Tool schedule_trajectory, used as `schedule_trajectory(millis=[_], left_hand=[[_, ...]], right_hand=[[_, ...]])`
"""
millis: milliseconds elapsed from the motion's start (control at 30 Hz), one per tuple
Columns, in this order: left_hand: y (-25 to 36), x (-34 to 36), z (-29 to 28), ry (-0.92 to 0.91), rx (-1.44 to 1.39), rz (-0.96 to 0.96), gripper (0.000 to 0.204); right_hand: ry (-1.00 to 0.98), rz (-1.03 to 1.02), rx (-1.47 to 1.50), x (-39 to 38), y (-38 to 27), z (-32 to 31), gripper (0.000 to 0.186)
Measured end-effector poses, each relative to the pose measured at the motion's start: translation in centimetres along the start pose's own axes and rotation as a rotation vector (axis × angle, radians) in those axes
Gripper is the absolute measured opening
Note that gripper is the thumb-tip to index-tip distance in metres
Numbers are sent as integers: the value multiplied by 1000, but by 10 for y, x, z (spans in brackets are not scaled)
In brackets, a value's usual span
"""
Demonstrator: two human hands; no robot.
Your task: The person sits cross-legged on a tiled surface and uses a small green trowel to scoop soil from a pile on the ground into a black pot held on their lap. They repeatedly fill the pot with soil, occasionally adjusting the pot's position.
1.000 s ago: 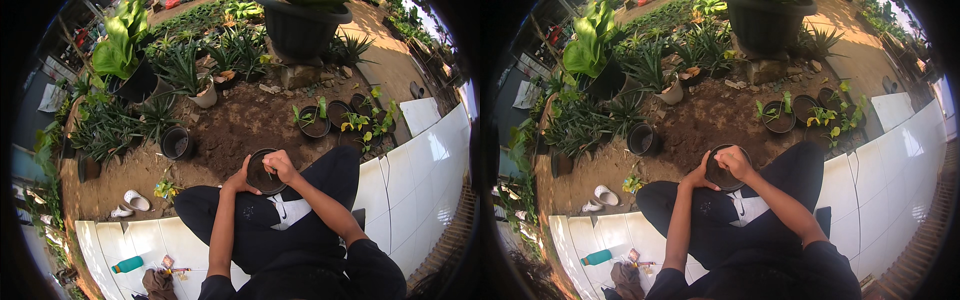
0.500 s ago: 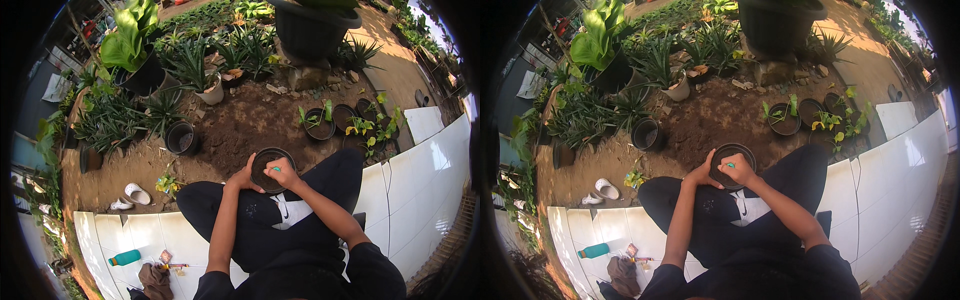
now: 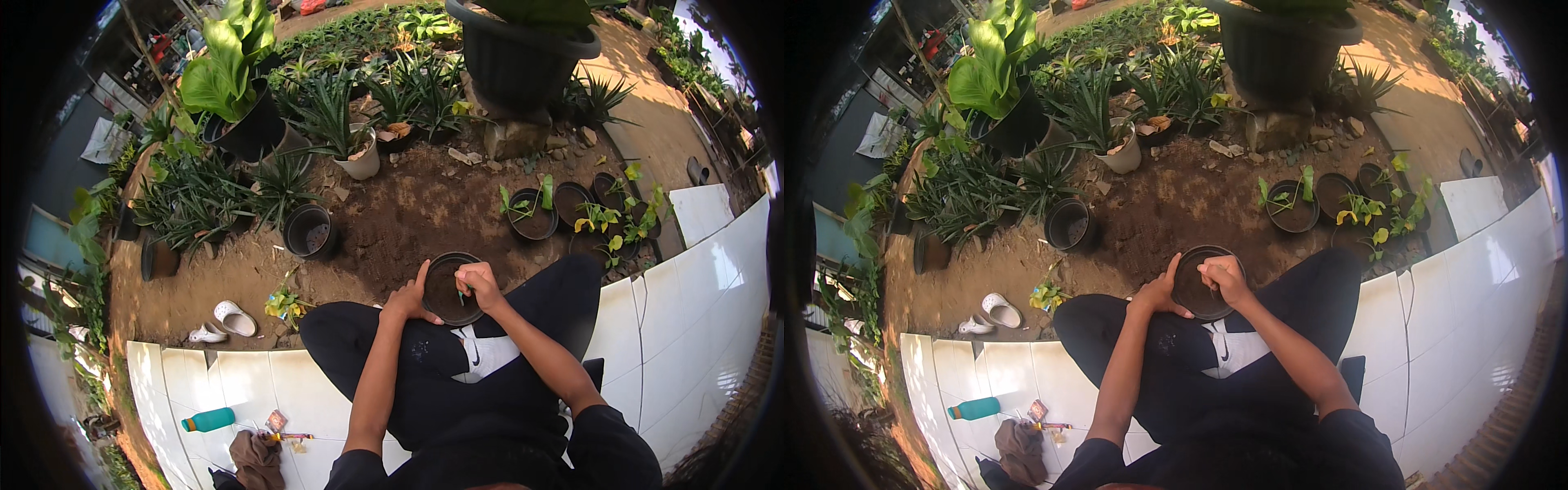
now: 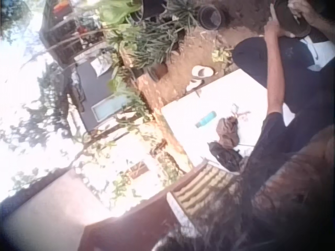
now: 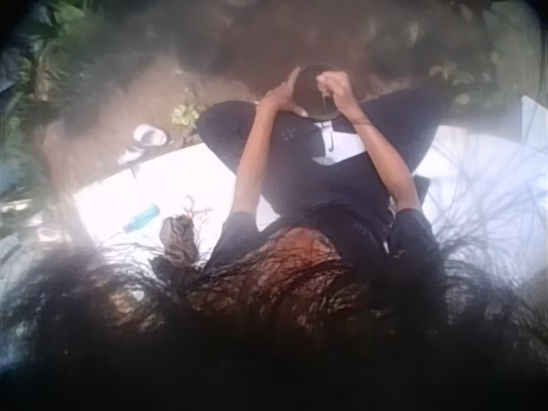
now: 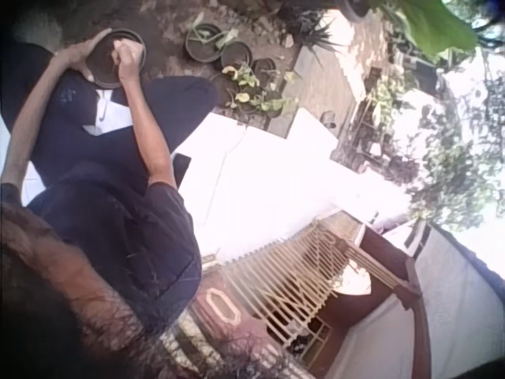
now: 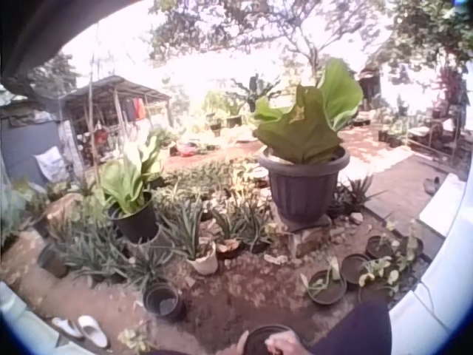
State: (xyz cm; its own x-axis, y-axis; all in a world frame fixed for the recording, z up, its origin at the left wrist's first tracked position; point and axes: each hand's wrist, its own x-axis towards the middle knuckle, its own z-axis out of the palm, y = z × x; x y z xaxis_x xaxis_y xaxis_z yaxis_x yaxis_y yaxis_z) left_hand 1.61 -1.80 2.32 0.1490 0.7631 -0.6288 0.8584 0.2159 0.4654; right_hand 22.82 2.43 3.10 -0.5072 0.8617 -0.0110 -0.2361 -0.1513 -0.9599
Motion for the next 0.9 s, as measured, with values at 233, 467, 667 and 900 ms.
schedule_trajectory(millis=[233, 467, 667, 900], left_hand=[[18, -14, 30, 205, 185, -168, 157], [26, -30, 42, 259, 37, -56, 158], [13, -20, 43, 298, -47, -11, 160], [17, -12, 43, 241, -2, -41, 167]], right_hand=[[426, 18, 109, 24, -19, 5, 40], [267, -198, 161, 10, 7, 2, 31], [201, -206, 157, 25, -20, 6, 46], [154, 41, 262, 16, -10, 11, 50]])
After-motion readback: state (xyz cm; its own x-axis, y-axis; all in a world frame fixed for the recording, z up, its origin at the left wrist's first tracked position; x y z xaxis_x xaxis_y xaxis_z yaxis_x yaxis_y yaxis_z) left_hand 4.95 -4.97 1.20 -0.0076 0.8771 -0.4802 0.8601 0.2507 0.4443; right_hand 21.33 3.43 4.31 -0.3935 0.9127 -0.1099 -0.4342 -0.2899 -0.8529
